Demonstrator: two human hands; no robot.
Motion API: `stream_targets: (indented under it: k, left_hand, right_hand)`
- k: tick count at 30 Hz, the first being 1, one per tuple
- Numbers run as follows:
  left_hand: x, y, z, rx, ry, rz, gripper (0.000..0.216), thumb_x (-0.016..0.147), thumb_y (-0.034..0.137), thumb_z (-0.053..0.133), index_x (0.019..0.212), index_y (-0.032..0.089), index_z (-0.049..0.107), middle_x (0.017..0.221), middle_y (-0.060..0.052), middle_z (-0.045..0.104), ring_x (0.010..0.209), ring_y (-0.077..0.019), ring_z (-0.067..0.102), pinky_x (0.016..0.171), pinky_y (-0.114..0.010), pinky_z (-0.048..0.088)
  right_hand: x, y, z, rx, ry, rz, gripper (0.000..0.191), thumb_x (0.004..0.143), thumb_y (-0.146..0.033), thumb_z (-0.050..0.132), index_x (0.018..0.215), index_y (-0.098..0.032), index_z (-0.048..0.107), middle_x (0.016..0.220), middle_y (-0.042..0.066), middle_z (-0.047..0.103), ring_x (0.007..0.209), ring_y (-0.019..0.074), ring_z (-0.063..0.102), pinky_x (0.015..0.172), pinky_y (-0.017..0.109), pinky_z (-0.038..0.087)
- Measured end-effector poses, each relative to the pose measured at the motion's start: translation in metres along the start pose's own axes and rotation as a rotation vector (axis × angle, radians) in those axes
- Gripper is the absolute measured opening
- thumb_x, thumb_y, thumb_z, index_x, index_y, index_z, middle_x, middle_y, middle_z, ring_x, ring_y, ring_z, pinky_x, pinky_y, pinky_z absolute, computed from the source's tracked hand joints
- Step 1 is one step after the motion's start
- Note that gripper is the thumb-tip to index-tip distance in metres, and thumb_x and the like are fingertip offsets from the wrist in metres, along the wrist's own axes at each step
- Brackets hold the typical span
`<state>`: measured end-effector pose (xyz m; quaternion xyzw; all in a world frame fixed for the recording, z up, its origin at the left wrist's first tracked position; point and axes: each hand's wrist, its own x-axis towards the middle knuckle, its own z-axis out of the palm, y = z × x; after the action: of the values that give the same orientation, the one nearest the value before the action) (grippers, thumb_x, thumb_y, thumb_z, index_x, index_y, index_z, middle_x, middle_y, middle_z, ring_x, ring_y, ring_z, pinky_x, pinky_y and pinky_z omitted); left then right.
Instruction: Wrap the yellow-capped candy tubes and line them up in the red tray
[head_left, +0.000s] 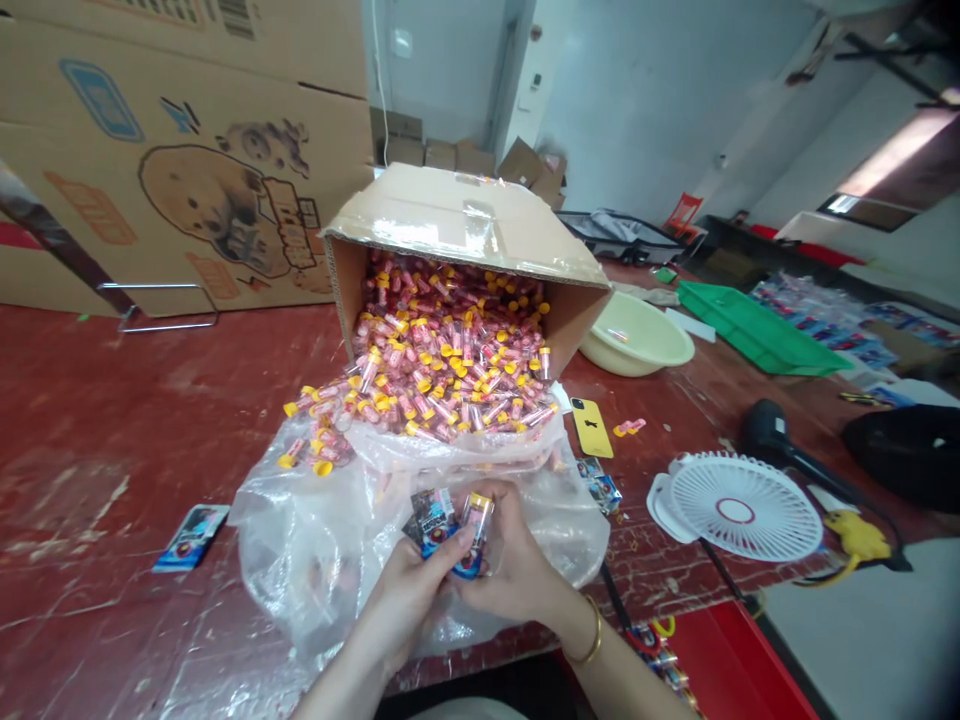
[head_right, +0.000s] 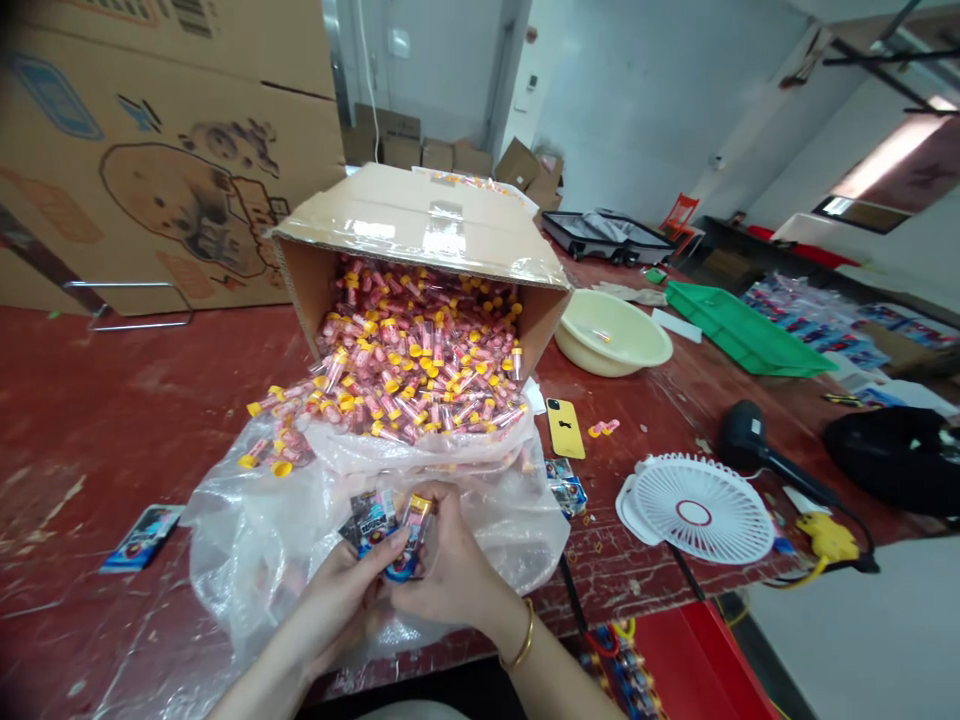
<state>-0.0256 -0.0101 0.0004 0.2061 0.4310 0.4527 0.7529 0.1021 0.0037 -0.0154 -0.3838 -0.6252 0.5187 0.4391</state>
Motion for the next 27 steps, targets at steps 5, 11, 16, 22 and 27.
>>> stream_targets:
  k: [5,11,16,22,27]
  left_hand:
    - [-0.002,-0.003,0.002,-0.06,-0.007,0.042,0.043,0.069,0.029,0.076,0.108,0.014,0.067,0.088,-0.009,0.076,0.084,-0.0232,0.069,0.08,-0.031,0.049]
    - [-0.003,-0.004,0.003,-0.049,-0.019,0.003,0.036,0.067,0.032,0.077,0.098,0.012,0.071,0.079,-0.009,0.076,0.078,-0.0247,0.07,0.078,-0.034,0.049]
    - [-0.003,-0.003,0.004,-0.064,-0.019,-0.01,0.036,0.067,0.031,0.077,0.096,0.012,0.072,0.079,-0.01,0.076,0.078,-0.0246,0.07,0.08,-0.035,0.049]
    - [-0.002,-0.006,0.001,-0.02,0.059,0.019,0.041,0.063,0.032,0.08,0.098,0.014,0.071,0.074,-0.006,0.075,0.068,-0.021,0.069,0.067,-0.031,0.053]
    - [0.004,-0.009,0.004,0.105,0.153,0.06,0.044,0.063,0.045,0.077,0.095,0.016,0.069,0.08,-0.008,0.075,0.081,-0.0274,0.069,0.064,-0.036,0.057]
  right_hand:
    - [-0.001,-0.01,0.001,-0.076,-0.004,-0.066,0.061,0.058,-0.002,0.062,0.106,-0.025,0.032,0.105,0.004,0.045,0.099,0.0167,0.053,0.081,0.029,0.049]
    - [-0.003,-0.008,-0.001,-0.114,0.001,-0.08,0.061,0.058,-0.004,0.062,0.106,-0.024,0.031,0.106,0.005,0.045,0.099,0.017,0.053,0.084,0.031,0.047]
    - [-0.004,-0.006,0.0,-0.104,0.017,-0.072,0.062,0.057,-0.005,0.063,0.106,-0.024,0.031,0.106,0.005,0.045,0.099,0.0177,0.052,0.085,0.032,0.046]
    - [-0.004,-0.008,-0.006,0.135,-0.025,0.004,0.068,0.057,-0.012,0.075,0.108,-0.026,0.033,0.112,0.006,0.047,0.105,0.0203,0.052,0.089,0.036,0.046]
    - [-0.004,-0.002,-0.013,0.525,0.179,0.185,0.046,0.067,-0.029,0.075,0.095,-0.026,0.039,0.089,-0.001,0.059,0.08,0.0158,0.06,0.074,0.033,0.049]
